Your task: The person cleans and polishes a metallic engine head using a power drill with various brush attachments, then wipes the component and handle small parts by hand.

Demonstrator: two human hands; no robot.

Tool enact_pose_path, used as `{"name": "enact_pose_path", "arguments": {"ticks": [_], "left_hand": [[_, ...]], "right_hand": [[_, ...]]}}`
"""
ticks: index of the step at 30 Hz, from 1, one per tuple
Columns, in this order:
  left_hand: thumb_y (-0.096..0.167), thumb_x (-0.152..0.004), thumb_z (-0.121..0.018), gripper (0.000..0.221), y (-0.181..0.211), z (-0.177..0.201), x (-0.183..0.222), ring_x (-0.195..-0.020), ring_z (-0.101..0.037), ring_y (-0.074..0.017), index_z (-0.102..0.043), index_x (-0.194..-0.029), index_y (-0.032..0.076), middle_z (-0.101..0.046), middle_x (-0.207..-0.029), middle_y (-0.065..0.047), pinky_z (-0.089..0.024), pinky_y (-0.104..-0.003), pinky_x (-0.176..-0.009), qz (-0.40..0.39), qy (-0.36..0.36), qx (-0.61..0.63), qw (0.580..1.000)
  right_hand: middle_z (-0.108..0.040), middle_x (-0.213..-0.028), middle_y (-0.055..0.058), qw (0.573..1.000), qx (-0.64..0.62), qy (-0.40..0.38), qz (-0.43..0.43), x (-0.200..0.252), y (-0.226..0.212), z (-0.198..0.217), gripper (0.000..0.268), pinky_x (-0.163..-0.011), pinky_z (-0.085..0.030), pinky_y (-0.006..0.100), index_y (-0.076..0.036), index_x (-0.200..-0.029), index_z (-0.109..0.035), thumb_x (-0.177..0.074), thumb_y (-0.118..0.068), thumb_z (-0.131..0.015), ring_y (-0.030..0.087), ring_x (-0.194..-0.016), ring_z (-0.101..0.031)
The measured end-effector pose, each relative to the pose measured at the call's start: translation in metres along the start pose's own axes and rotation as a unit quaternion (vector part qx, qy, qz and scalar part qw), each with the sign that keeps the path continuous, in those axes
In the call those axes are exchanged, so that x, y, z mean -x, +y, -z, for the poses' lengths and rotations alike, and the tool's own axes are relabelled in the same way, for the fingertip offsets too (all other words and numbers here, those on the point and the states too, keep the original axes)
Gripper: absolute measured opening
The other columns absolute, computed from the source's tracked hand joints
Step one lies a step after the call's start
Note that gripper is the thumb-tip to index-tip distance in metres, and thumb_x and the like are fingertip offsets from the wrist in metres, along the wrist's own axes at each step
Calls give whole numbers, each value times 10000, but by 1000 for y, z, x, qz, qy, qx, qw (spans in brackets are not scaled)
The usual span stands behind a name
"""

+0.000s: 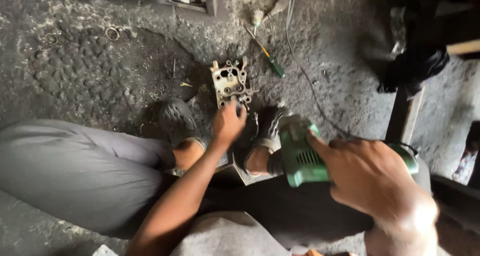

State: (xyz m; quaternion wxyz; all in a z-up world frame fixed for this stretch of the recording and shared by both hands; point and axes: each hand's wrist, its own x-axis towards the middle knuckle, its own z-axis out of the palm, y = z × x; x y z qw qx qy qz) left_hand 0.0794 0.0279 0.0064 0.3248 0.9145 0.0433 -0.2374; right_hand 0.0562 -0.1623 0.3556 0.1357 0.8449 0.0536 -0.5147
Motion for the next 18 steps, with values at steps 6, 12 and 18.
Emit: {"name": "enact_pose_path", "arguments": {"ticks": [6, 12, 18], "left_hand": [[295, -831, -788, 362, -11, -12, -54, -1025, -634, -457, -664, -988, -6, -663, -1115, -267, -525, -509, -867, -147, 100, -24, 984], [213, -932, -747, 241, -39, -32, -47, -1037, -639, -450, -669, -1009, -2, -670, -1097, -265, -530, -488, -927, -143, 109, -12, 984], [283, -911, -740, 281, -18, 12, -56, -1044, -691, -388, -702, -1054, 44, -721, -1097, -214, -551, -450, -910, -25, -9, 46, 999]], "right_hand": [[-749, -1016, 136, 998, -56, 19, -34, -19, 15, 0, 857, -852, -588, 414, -243, -1570, -314, -772, -86, -583, 282, -945, -740], [-754, -1007, 126, 996, -63, -36, -50, -14, 19, -5, 888, -865, -593, 413, -288, -1608, -255, -799, -95, -566, 292, -938, -750], [-746, -1000, 120, 998, -63, -12, -19, -14, 19, -8, 947, -846, -583, 423, -304, -1625, -262, -762, -103, -598, 299, -941, -736]]}}
